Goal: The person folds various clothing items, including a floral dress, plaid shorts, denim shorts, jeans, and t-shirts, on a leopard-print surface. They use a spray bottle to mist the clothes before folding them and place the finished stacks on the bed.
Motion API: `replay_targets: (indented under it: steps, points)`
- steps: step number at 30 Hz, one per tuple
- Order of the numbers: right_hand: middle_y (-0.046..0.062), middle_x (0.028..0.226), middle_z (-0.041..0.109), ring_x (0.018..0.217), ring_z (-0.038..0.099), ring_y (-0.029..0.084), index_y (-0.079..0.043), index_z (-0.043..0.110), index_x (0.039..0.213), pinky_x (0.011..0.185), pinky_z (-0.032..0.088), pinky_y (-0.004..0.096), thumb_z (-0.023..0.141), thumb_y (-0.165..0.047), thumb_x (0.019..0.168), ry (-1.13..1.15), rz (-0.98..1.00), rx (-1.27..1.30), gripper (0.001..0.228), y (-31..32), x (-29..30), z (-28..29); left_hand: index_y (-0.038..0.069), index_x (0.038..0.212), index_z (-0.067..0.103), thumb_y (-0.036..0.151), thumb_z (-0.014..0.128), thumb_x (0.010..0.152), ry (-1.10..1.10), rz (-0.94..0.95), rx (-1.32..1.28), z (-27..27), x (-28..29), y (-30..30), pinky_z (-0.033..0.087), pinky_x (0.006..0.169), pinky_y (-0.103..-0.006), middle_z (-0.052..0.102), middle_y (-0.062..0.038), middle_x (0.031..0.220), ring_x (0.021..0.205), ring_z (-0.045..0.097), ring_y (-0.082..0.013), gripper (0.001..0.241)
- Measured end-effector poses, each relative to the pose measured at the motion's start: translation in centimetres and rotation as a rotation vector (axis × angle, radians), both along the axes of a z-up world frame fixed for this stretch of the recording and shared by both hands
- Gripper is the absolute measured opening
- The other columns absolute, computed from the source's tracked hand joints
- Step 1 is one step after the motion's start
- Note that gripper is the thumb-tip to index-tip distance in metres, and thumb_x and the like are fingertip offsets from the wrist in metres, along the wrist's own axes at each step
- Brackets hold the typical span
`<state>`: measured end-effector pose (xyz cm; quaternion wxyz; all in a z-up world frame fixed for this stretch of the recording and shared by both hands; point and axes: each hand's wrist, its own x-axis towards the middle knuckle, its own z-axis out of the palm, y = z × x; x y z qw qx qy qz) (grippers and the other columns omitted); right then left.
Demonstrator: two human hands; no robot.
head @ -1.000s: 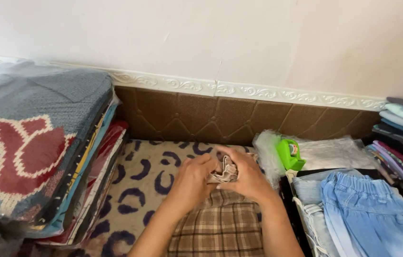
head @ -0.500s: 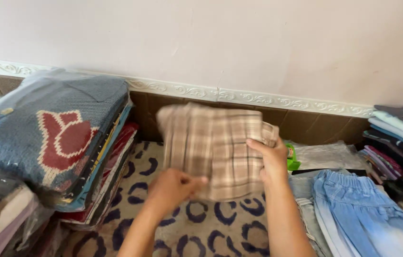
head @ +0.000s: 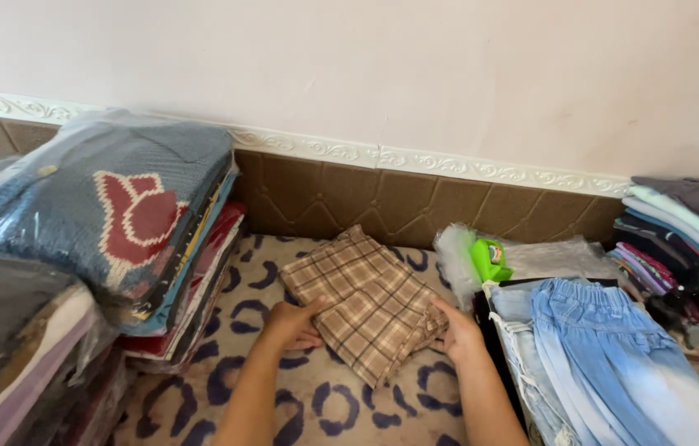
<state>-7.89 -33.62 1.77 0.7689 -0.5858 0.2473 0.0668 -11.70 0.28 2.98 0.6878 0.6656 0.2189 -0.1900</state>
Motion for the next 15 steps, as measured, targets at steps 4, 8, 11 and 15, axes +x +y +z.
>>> replay_targets:
  steps: [4, 8, 11, 15]
  points:
    - [0.024, 0.109, 0.06, 0.089, 0.066, 0.046, -0.001, 0.059, 0.128, 0.063, 0.056, 0.06, 0.095, -0.033, 0.07, -0.005, -0.065, -0.246, 0.076, -2.8, 6.5, -9.3, 0.005, 0.156, 0.012, 0.038, 0.082, 0.089, -0.161, 0.144, -0.057, -4.7, 0.8, -1.4, 0.066, 0.069, -0.0516, 0.063, -0.039, 0.109, 0.077, 0.076, -0.0426, 0.102]
    - [0.023, 0.101, 0.065, 0.08, 0.066, 0.04, 0.005, 0.064, 0.123, 0.059, 0.055, 0.048, 0.083, -0.014, 0.077, 0.027, 0.158, -0.18, 0.053, -0.4, -2.0, -2.8, -0.004, 0.128, 0.048, 0.028, 0.078, 0.085, -0.183, 0.18, 0.086, -1.1, -1.7, -0.7, 0.06, 0.061, -0.0375, 0.066, -0.022, 0.1, 0.071, 0.07, -0.0288, 0.061]
    - [0.024, 0.096, 0.072, 0.074, 0.066, 0.033, 0.008, 0.069, 0.115, 0.061, 0.055, 0.041, 0.074, -0.014, 0.084, 0.084, 0.393, -0.015, 0.039, -0.4, -6.4, -0.8, -0.002, 0.088, 0.073, 0.03, 0.075, 0.09, -0.185, 0.134, 0.252, 0.4, -2.2, 0.7, 0.05, 0.056, -0.0329, 0.064, -0.009, 0.069, 0.057, 0.057, -0.0202, 0.032]
    - [0.026, 0.104, 0.071, 0.085, 0.068, 0.038, 0.001, 0.067, 0.124, 0.069, 0.056, 0.045, 0.067, -0.03, 0.091, 0.062, 0.318, 0.062, 0.046, -0.1, -6.9, 1.4, -0.003, 0.1, 0.067, 0.047, 0.069, 0.088, -0.233, 0.076, 0.674, -1.7, -1.2, 1.1, 0.058, 0.069, -0.0385, 0.07, -0.013, 0.081, 0.072, 0.07, -0.0282, 0.051]
